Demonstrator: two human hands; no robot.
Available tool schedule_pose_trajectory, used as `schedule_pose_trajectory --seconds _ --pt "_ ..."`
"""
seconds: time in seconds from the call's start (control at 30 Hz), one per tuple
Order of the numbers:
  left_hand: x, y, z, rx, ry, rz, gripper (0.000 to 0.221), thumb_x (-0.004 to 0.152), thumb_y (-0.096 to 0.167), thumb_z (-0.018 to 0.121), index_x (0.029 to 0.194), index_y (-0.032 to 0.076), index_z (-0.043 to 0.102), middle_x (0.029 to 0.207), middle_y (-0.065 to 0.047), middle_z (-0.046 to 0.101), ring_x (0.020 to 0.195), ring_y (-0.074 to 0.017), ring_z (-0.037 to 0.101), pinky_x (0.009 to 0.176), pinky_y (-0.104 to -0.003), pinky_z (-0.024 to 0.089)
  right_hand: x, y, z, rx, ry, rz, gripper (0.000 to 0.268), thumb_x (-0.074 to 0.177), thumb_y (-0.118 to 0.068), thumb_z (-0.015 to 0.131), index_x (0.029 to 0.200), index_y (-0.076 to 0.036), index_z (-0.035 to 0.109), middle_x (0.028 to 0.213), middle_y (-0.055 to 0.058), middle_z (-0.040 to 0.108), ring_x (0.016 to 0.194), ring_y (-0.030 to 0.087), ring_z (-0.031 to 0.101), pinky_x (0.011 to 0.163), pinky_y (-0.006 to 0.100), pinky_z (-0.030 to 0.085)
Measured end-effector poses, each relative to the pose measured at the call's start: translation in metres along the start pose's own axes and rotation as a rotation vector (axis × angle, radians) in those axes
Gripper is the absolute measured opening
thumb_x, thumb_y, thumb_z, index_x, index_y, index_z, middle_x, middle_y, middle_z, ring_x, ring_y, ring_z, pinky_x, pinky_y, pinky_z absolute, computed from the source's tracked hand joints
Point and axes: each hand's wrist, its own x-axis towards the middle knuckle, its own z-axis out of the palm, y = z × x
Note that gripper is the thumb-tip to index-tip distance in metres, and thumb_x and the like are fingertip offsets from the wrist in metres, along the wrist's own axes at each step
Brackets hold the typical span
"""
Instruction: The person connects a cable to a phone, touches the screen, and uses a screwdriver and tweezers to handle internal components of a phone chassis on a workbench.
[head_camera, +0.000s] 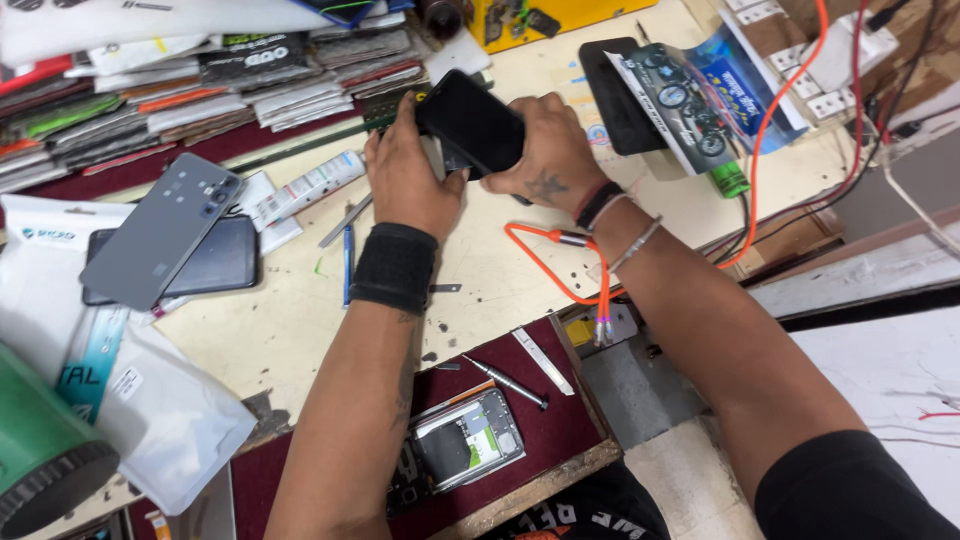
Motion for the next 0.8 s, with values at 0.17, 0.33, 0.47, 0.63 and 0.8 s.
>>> schedule_pose_trajectory --seconds 0.17,0.33,0.47,0.63,0.8 --pt "-0.002 0.002 -0.003 -0.189 0.107 0.042 0.097 0.078 0.006 0.085 0.157 0.001 0.029 0.152 -0.024 0.053 0.142 -0.0385 0.049 0.122 -0.047 0.039 -0.014 -0.016 -0.016 0.104 0.183 -0.093 0.093 0.063 -0.032 0.098 0.137 0.000 0.051 0.126 0.019 0.052 0.116 0.036 0.061 0.096 0.041 0.053" --pt "-0.004 0.005 -0.004 -0.704 0.113 0.134 0.093 0.096 0.008 0.075 0.160 0.000 0.009 0.162 -0.025 0.038 0.132 -0.0306 0.063 0.113 -0.040 0.053 -0.025 -0.037 -0.036 0.087 0.360 -0.194 0.091 0.070 -0.025 0.101 0.141 -0.002 0.050 0.133 0.018 0.049 0.121 0.035 0.061 0.101 0.040 0.054" --pt "-0.006 0.002 0.009 -1.080 -0.112 0.051 0.074 0.105 0.012 0.067 0.160 0.002 0.019 0.149 -0.021 0.058 0.124 -0.0211 0.071 0.105 -0.034 0.060 -0.028 -0.047 -0.049 0.145 0.405 -0.278 0.094 0.072 -0.021 0.103 0.145 -0.002 0.047 0.134 0.018 0.047 0.124 0.035 0.059 0.105 0.041 0.054" --pt "-0.006 -0.007 0.020 -1.290 -0.347 0.012 0.042 0.109 0.009 0.059 0.148 -0.001 0.047 0.125 -0.014 0.072 0.105 -0.0164 0.072 0.093 -0.031 0.061 -0.033 -0.055 -0.053 0.160 0.383 -0.332 0.098 0.071 -0.018 0.103 0.149 -0.003 0.045 0.136 0.019 0.045 0.125 0.035 0.058 0.105 0.041 0.053" --pt "-0.008 -0.009 0.019 -1.341 -0.298 -0.002 0.036 0.108 0.008 0.059 0.142 -0.001 0.051 0.117 -0.012 0.072 0.098 -0.0161 0.072 0.087 -0.031 0.061 -0.039 -0.051 -0.058 0.157 0.340 -0.373 0.110 0.069 -0.032 0.106 0.153 -0.001 0.042 0.143 0.020 0.042 0.132 0.036 0.054 0.112 0.045 0.050"
